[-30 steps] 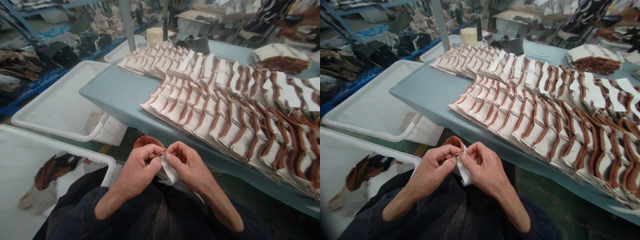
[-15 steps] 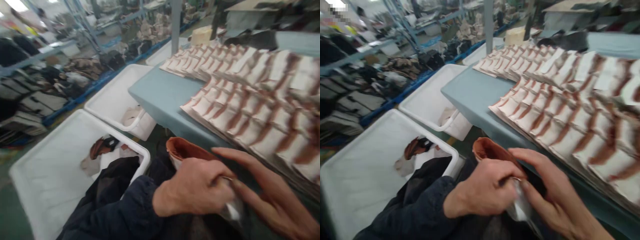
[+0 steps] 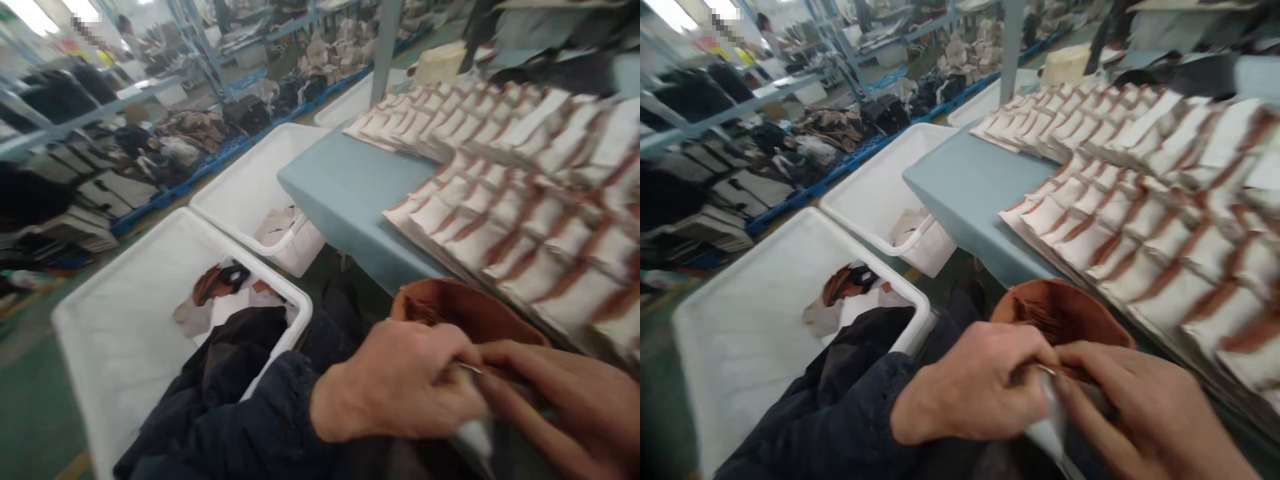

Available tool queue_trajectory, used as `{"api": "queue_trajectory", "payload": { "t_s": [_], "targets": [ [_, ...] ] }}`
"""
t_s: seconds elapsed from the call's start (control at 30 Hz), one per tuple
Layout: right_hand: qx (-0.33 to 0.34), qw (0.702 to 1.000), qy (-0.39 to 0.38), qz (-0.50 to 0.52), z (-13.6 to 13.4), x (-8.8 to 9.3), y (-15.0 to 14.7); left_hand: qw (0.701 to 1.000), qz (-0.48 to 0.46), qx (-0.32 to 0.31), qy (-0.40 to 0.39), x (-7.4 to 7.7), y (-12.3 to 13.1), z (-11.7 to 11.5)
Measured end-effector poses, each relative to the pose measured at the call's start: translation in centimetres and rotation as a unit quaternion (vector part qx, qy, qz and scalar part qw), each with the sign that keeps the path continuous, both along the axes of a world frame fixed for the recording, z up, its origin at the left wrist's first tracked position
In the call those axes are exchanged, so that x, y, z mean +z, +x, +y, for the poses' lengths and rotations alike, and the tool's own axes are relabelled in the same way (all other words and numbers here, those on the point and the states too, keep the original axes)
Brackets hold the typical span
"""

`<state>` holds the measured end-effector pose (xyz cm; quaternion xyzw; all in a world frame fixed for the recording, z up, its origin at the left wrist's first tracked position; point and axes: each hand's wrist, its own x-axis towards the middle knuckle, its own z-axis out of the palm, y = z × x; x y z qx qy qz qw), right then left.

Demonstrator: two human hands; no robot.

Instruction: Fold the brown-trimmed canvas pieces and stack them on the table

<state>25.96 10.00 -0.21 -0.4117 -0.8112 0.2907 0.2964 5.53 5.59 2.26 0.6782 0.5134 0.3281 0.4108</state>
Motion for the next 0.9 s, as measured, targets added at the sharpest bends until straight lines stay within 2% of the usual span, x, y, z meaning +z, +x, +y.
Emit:
{"api": "queue_trajectory", "payload": {
  "t_s": [0.03, 0.07, 0.13, 0.23, 0.37, 0.5, 0.57, 0.67, 0.8, 0.9],
  "targets": [
    [0.099, 0.994, -0.021, -0.052, 0.4, 1.0, -0.3, 0.999, -0.005, 0.020, -0.034, 0.5, -0.3, 0.1],
    [0.130, 0.986, -0.033, -0.097, 0.7, 1.8, -0.5, 0.997, -0.010, 0.036, -0.060, 0.8, -0.5, 0.2],
    [0.160, 0.978, -0.027, -0.129, 1.3, 3.1, -1.0, 0.996, -0.025, 0.013, -0.083, 1.0, -1.0, 0.5],
    [0.165, 0.978, -0.014, -0.126, 1.8, 3.8, -1.2, 0.997, -0.028, -0.017, -0.069, 1.0, -1.2, 1.1],
    [0.151, 0.984, 0.018, -0.092, 1.6, 3.9, -0.8, 0.998, -0.024, -0.039, -0.048, 1.3, -0.6, 1.5],
    [0.131, 0.990, 0.020, -0.047, 1.4, 3.9, -0.2, 0.999, 0.014, -0.033, 0.022, 1.4, 0.2, 1.6],
    [0.115, 0.993, -0.024, -0.018, 1.3, 3.9, -0.1, 0.995, 0.031, -0.042, 0.082, 1.2, 0.2, 1.5],
    [0.102, 0.982, -0.154, 0.040, 1.0, 3.9, 0.2, 0.983, 0.043, -0.086, 0.155, 0.7, -0.2, 1.3],
    [0.114, 0.919, -0.347, 0.150, 0.6, 3.3, 0.8, 0.954, 0.053, -0.184, 0.232, -0.2, -0.8, 1.9],
    [0.105, 0.865, -0.441, 0.216, 0.5, 2.6, 1.4, 0.916, 0.089, -0.210, 0.331, -0.8, -1.0, 2.6]
  ]
}}
